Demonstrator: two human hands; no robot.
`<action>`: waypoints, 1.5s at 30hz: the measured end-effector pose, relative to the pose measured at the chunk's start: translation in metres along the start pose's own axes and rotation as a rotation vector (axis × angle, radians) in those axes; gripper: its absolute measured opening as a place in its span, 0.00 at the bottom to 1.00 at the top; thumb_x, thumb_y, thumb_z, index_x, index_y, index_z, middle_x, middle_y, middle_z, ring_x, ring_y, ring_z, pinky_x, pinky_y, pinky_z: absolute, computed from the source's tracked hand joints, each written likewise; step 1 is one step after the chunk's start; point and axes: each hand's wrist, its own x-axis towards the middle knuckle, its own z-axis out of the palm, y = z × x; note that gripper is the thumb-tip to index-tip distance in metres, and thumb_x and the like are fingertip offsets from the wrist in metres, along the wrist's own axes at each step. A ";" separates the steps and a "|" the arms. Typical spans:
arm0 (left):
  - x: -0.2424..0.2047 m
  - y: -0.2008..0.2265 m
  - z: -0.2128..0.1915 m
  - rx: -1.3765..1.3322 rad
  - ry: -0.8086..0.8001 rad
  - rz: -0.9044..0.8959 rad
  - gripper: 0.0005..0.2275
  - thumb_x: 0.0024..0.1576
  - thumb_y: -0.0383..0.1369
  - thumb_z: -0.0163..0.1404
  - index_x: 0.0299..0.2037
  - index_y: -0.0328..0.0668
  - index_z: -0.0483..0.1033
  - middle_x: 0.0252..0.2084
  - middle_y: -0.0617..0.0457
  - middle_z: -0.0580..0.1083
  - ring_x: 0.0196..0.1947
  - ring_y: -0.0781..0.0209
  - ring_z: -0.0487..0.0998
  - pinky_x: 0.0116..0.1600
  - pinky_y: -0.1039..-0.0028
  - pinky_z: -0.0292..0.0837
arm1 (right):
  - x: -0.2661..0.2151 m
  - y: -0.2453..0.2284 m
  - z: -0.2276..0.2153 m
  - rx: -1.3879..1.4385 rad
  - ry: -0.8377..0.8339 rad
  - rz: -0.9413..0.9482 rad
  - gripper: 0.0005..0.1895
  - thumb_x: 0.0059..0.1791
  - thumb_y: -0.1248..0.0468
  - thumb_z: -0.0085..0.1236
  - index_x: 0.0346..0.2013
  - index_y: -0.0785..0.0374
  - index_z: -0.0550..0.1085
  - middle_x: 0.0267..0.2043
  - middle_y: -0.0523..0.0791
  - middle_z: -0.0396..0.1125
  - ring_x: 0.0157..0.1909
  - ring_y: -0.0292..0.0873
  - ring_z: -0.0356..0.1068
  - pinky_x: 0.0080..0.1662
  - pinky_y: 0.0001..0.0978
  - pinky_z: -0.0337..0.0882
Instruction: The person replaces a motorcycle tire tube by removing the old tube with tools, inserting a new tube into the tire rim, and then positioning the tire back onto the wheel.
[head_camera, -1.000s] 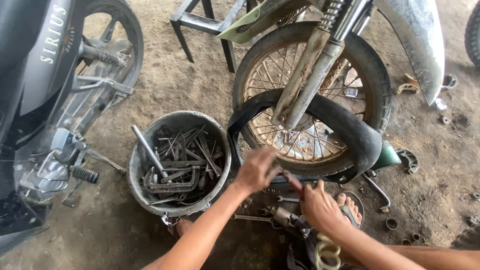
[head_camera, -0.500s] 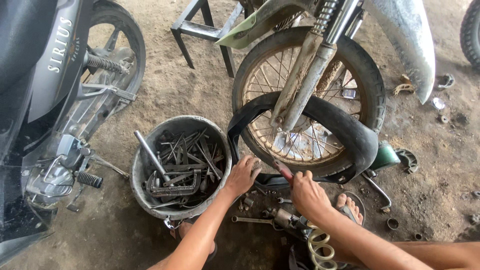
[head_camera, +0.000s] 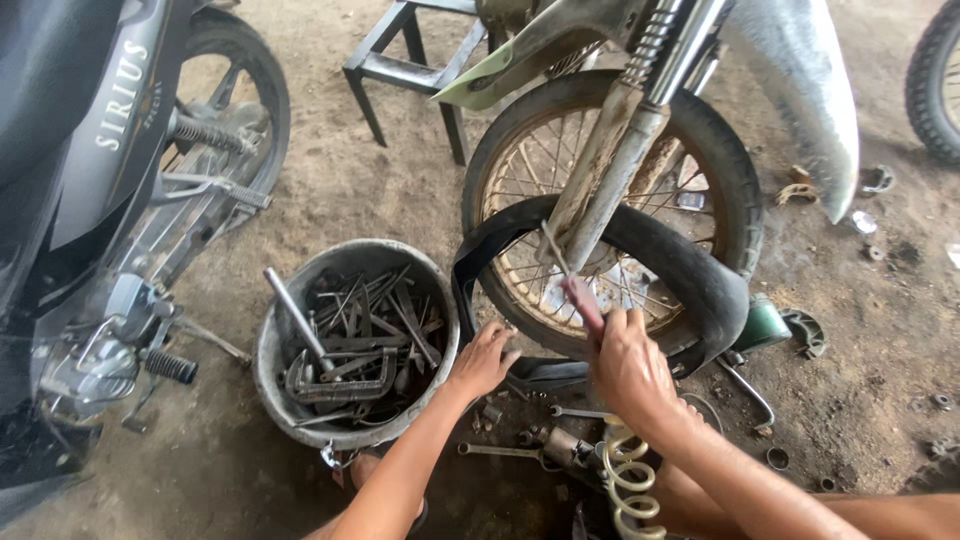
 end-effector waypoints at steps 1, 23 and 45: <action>0.003 -0.002 0.002 0.001 0.000 0.007 0.15 0.57 0.41 0.38 0.49 0.42 0.65 0.46 0.49 0.62 0.46 0.49 0.69 0.42 0.60 0.71 | 0.003 0.005 -0.001 -0.001 0.005 0.005 0.11 0.46 0.64 0.40 0.35 0.71 0.64 0.37 0.54 0.58 0.34 0.64 0.69 0.37 0.53 0.72; 0.077 -0.025 0.090 0.512 0.574 0.635 0.09 0.52 0.26 0.42 0.42 0.39 0.65 0.39 0.48 0.64 0.46 0.54 0.66 0.51 0.63 0.62 | 0.018 0.078 0.068 -0.062 -0.464 0.143 0.18 0.41 0.50 0.47 0.33 0.61 0.69 0.32 0.53 0.70 0.38 0.51 0.72 0.39 0.42 0.72; 0.085 -0.041 0.113 0.590 0.454 0.538 0.08 0.44 0.27 0.47 0.30 0.44 0.60 0.25 0.55 0.60 0.29 0.58 0.64 0.34 0.68 0.58 | 0.086 0.141 0.101 0.219 -0.733 0.272 0.14 0.37 0.60 0.49 0.26 0.69 0.74 0.20 0.53 0.67 0.16 0.42 0.64 0.16 0.29 0.59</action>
